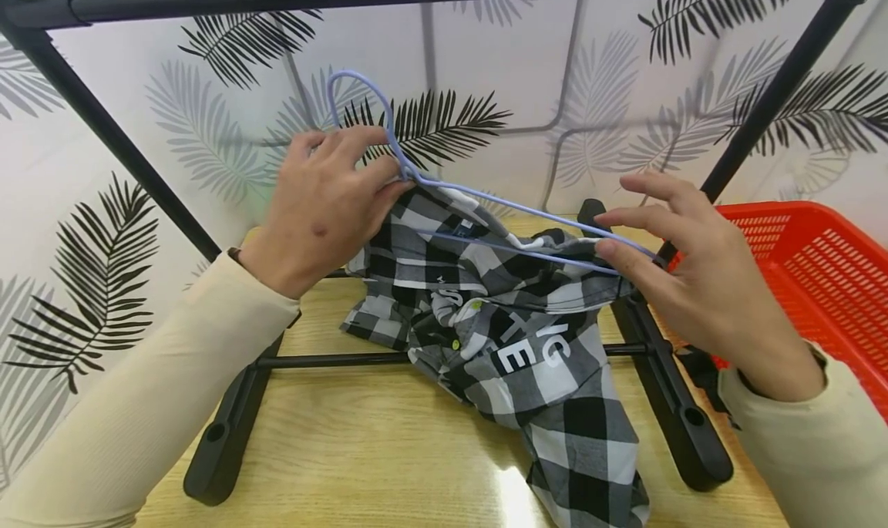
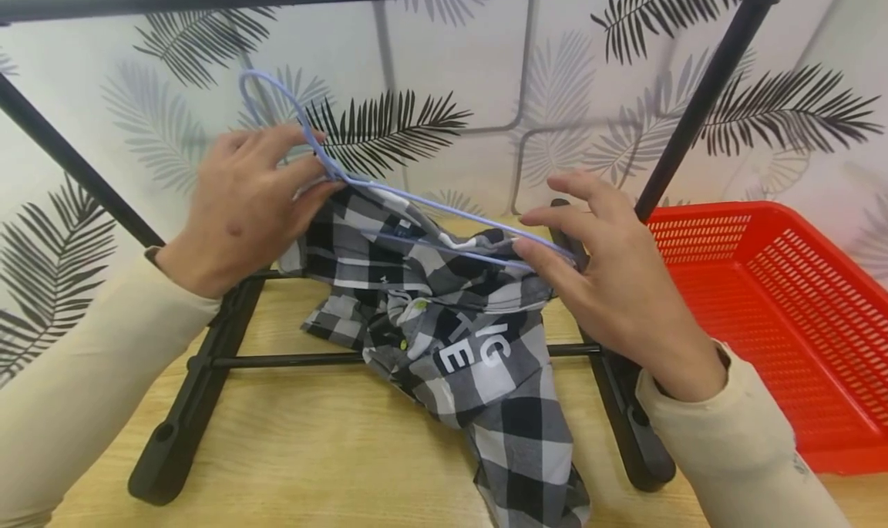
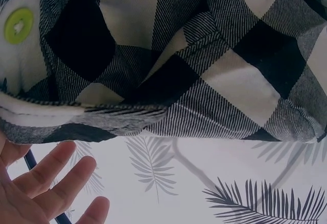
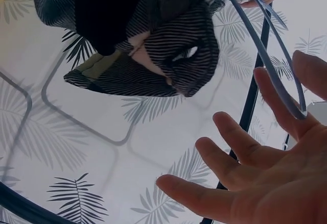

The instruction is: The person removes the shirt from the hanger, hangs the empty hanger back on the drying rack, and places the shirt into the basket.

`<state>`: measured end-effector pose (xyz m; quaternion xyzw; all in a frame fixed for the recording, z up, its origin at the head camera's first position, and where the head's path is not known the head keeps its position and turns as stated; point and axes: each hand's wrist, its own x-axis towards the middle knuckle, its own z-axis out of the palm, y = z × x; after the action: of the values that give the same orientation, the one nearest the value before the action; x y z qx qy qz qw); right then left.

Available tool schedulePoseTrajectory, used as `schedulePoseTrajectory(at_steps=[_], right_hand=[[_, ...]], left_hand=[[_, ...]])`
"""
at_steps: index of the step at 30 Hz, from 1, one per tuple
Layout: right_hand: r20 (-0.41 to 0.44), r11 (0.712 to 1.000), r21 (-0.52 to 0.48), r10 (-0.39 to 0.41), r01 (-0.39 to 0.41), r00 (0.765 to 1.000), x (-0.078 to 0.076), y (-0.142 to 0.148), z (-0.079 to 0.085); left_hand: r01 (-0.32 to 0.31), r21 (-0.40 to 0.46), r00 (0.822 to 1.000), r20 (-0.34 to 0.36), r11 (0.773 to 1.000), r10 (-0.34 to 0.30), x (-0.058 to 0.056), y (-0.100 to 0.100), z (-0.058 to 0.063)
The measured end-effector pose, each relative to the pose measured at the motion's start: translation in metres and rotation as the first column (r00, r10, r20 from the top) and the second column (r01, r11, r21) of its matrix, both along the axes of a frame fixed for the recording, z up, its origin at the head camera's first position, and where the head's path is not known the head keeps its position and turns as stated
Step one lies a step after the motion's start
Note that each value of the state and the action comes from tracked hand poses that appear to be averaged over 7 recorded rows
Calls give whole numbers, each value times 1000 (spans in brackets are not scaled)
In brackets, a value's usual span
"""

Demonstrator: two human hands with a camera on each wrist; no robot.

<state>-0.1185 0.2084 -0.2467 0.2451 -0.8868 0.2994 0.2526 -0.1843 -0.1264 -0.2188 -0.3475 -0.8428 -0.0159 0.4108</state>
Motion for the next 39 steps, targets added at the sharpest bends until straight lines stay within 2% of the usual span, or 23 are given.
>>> schedulePoseTrajectory(at_steps=[9,17,25,31,37,39], right_hand=[[-128,994,-4,110,-111,986,6,6,-11],[-164,985,-22,164,-170,973,3,3,-16],[-217,991,-45,114,-127,969,2,-2,-20],[-281,989,-83,95,-123,955,0,-5,-22],[-297,994,-55,75,-95,952,0,-1,-19],[-297,992,-79,67,-95,952,1,-2,-18]], left_hand=[[-2,16,1000,-21,1000,2,14,11,-9],[-2,26,1000,-23,1000,2,14,14,-8],[8,51,1000,0,999,-8,15,14,-7],[19,59,1000,20,998,-20,13,12,-7],[28,91,999,19,995,-30,13,7,-7],[26,92,999,21,995,-28,13,6,-7]])
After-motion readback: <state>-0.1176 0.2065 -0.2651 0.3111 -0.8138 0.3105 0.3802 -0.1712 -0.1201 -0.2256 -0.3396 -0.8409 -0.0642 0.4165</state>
